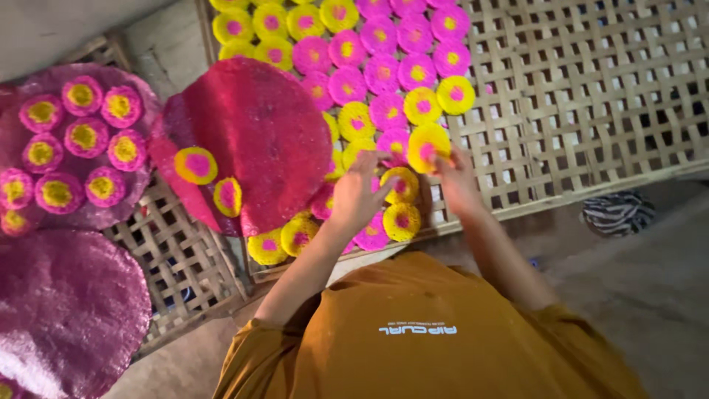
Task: The person arranges colorful circular decorative items on a woven mat. They pick up the items from a pile on a pink sheet and place them in neat rows on the mat, alternating between yellow and pink colors.
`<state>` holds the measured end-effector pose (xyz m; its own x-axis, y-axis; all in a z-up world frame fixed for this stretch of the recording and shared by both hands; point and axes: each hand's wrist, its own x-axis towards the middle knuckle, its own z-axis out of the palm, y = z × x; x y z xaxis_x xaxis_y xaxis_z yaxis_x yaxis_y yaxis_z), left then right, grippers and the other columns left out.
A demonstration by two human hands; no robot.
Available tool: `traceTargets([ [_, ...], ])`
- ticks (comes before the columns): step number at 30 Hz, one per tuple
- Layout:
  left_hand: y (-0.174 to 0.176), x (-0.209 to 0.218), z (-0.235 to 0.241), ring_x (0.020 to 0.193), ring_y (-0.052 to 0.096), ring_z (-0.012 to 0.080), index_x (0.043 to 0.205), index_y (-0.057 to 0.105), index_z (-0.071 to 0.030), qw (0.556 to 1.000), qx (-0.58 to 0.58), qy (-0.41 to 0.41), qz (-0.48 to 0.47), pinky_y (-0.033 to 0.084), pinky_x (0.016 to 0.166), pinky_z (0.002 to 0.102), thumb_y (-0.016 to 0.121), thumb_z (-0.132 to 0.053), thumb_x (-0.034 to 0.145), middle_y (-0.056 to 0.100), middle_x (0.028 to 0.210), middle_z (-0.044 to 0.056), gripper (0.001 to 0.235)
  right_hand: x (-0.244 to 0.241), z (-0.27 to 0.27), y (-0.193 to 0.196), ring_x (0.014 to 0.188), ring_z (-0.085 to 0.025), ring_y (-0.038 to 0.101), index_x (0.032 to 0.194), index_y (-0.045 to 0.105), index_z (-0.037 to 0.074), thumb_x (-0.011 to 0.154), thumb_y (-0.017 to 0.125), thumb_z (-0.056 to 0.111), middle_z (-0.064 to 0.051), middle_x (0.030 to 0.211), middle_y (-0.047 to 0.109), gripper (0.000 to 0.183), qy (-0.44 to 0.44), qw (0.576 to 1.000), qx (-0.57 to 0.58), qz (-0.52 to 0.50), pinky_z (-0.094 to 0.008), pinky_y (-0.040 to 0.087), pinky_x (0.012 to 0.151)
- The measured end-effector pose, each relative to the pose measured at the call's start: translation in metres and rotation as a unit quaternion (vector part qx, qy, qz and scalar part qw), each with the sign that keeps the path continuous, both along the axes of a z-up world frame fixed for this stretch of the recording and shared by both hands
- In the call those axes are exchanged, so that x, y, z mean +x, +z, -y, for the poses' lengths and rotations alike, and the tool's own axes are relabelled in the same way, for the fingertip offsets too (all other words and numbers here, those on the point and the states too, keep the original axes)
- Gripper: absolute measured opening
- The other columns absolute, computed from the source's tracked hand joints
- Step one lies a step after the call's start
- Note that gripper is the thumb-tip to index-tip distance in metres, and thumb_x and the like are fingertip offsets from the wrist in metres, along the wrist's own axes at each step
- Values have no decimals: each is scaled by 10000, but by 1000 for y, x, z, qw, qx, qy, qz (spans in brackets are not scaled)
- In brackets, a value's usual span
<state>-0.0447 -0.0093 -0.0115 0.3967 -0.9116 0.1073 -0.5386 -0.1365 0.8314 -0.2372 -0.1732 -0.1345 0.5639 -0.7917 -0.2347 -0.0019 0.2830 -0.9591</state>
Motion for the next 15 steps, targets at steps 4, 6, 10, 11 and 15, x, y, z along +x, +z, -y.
traceTargets([
  [4, -24, 24, -6, 1116, 654, 322, 1203, 645, -101, 995, 45, 29, 79, 538, 929, 441, 737, -215, 880, 680, 1226, 88, 355, -37, 6, -14, 956, -101, 639, 1295, 675, 86, 973, 683, 193, 4, 1100, 716, 339, 57, 989, 33, -132, -272, 504, 773],
  [6, -36, 47, -17, 1193, 622, 332, 1227, 648, -103, 984, -3, 70, 165, 508, 1003, 456, 742, -189, 865, 654, 1299, 123, 384, -37, -4, -16, 983, -147, 653, 1261, 667, 61, 990, 673, 193, -43, 1103, 721, 301, 111, 984, -44, -133, -291, 525, 817],
  [10, -52, 102, -68, 1185, 592, 366, 1238, 660, -97, 946, 88, 213, 227, 482, 1008, 487, 737, -178, 891, 641, 1326, 152, 364, -27, -21, -1, 935, -400, 627, 1135, 666, 19, 957, 724, 166, -210, 1019, 649, 239, 114, 855, -372, -343, -467, 499, 779],
  [11, -56, 118, -85, 1206, 587, 371, 1246, 654, -92, 932, 105, 233, 256, 482, 1019, 493, 743, -190, 892, 638, 1331, 152, 378, -24, -22, 5, 948, -428, 618, 1164, 641, 10, 937, 721, 150, -225, 1032, 640, 278, 95, 856, -389, -328, -488, 498, 784],
  [15, -78, 161, -146, 1177, 557, 426, 1308, 614, -32, 902, 210, 296, 233, 463, 916, 550, 727, -188, 894, 612, 1302, 199, 456, -14, -27, 26, 1008, -476, 610, 1219, 581, 23, 913, 713, 100, -243, 1097, 629, 343, 48, 848, -444, -285, -528, 501, 812],
])
